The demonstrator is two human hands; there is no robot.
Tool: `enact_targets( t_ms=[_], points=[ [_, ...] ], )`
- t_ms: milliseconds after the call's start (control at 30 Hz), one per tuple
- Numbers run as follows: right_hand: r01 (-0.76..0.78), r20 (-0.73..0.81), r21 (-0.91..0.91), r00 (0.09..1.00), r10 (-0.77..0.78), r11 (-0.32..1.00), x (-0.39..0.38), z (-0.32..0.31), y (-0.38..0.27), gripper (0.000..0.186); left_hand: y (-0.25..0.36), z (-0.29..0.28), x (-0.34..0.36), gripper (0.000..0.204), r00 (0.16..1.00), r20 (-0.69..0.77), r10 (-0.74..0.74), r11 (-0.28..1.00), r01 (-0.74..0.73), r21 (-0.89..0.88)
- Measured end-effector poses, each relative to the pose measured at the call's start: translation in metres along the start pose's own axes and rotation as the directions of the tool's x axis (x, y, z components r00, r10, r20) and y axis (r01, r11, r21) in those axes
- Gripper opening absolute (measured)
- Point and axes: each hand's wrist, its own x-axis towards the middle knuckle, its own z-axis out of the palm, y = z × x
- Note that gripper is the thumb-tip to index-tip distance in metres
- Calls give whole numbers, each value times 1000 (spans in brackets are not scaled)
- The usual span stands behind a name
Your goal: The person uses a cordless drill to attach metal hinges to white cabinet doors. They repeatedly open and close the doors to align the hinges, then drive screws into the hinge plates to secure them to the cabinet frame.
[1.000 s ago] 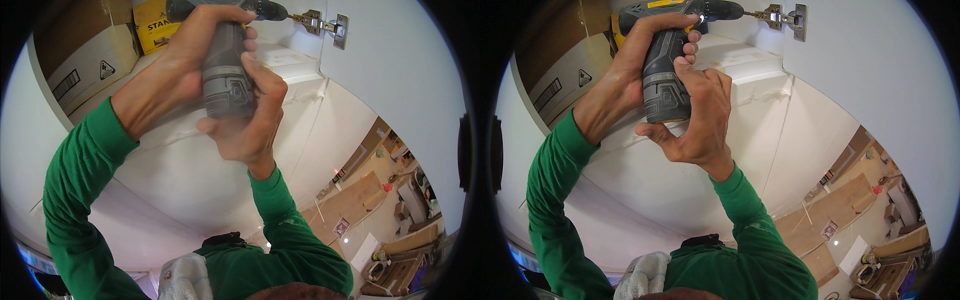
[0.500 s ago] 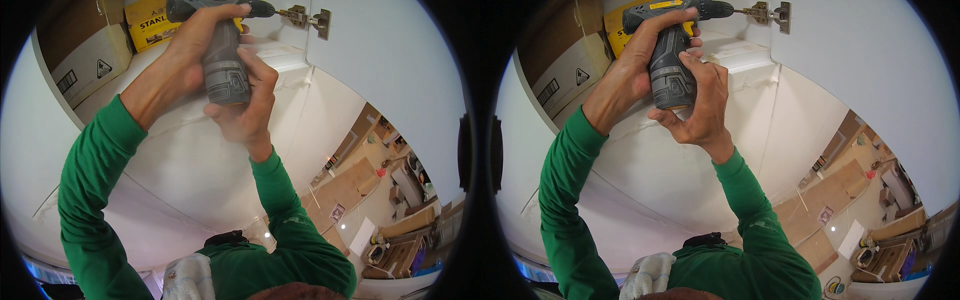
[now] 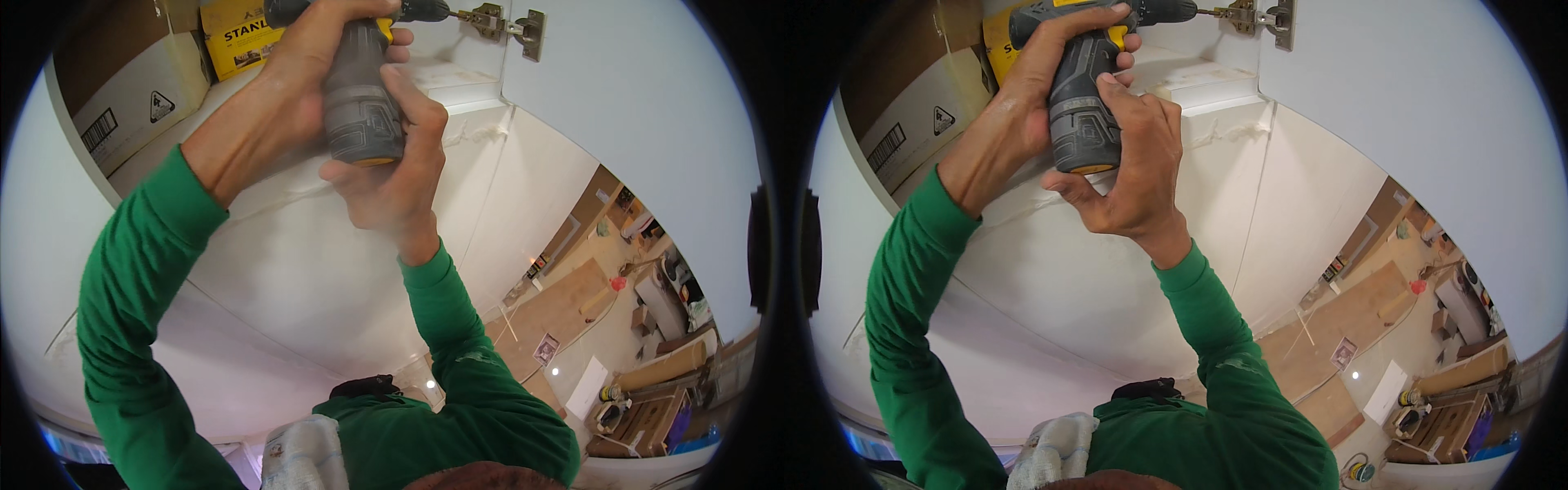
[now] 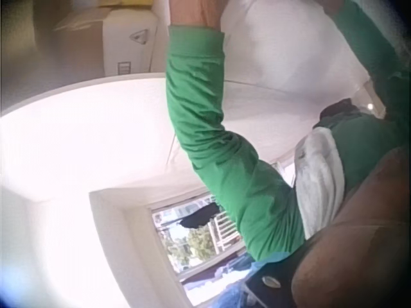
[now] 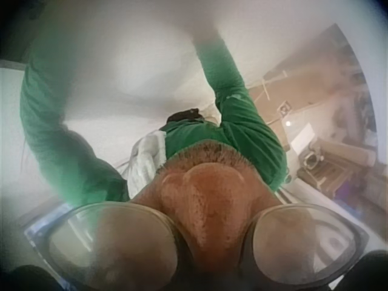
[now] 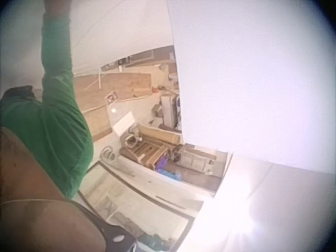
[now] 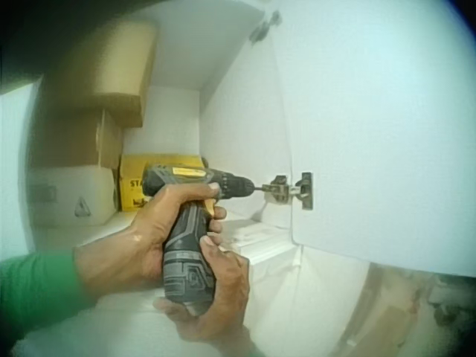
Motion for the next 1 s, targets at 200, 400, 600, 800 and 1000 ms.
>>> enact_targets(
  t_ms=[200, 400, 600, 800, 1000],
  points=[
    [98, -138, 28, 986, -93, 995, 7, 0, 3, 103, -8, 9, 2, 26, 990, -96, 99, 995, -99, 1],
    [107, -244, 66, 966, -88, 992, 13, 2, 4, 95, -3, 16, -7, 33, 999, 17, -51, 998, 52, -35],
    [-6, -60, 5, 998, 6, 1000, 13, -6, -9, 105, 3, 11, 2, 39, 990, -138, 2, 1000, -1, 6],
    [14, -77, 17, 997, -13, 1000, 14, -3, -4, 105, -1, 14, -3, 46, 994, -83, 65, 998, -66, -5],
    [35, -59, 16, 998, -34, 999, 12, -10, -1, 108, -3, 4, 7, 44, 999, 2, 41, 999, -41, -7]
  ],
)
